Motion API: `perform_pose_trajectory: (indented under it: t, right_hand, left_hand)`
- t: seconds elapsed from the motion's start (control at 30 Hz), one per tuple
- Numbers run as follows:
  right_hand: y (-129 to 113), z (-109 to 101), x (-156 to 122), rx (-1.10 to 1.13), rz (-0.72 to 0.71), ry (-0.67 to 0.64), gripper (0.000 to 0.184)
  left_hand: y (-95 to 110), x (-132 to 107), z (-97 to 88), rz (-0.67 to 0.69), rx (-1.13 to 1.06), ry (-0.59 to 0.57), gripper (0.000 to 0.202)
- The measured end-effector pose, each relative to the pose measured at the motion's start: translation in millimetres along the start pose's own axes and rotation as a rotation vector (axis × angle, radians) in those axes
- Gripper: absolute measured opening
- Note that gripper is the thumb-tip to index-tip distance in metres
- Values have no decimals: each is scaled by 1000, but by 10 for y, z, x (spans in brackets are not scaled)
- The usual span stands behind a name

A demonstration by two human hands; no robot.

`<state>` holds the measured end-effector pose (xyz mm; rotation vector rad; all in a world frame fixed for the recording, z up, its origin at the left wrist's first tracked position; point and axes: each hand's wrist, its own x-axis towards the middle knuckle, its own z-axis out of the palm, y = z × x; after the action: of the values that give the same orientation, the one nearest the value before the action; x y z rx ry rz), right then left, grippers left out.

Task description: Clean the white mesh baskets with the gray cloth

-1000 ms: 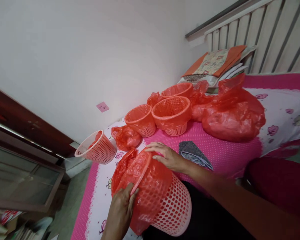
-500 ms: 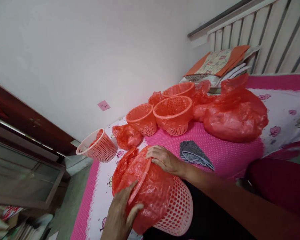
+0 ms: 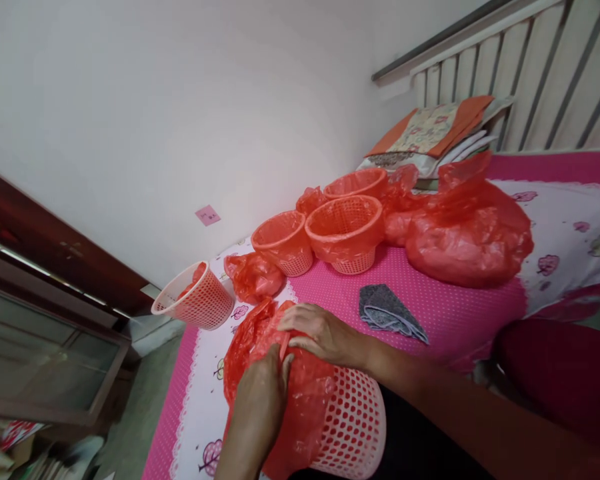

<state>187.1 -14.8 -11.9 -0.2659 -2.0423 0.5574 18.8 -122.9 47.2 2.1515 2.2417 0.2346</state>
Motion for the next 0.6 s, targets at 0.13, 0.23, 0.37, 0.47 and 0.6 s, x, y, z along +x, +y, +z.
perform_pose_trajectory:
  t: [0.13, 0.23, 0.37, 0.47, 0.6]
  right_hand:
    - [-18, -177, -217, 136, 301, 323, 21]
    - [10, -220, -484, 312, 639, 510, 21]
    - [-21, -85, -670, 619, 834, 404, 53]
    - [-109, 69, -589, 768, 841, 348, 65]
    - [-176, 308, -430, 877, 883, 301, 70]
  left_hand:
    - [-117, -71, 60, -45, 18, 31, 27]
    - [-190, -87, 0, -89, 36, 56, 30]
    - [-200, -27, -147, -165, 90, 124, 32]
    - [-144, 37, -175, -215, 233, 153, 31]
    - [-107, 87, 22, -144, 446, 193, 28]
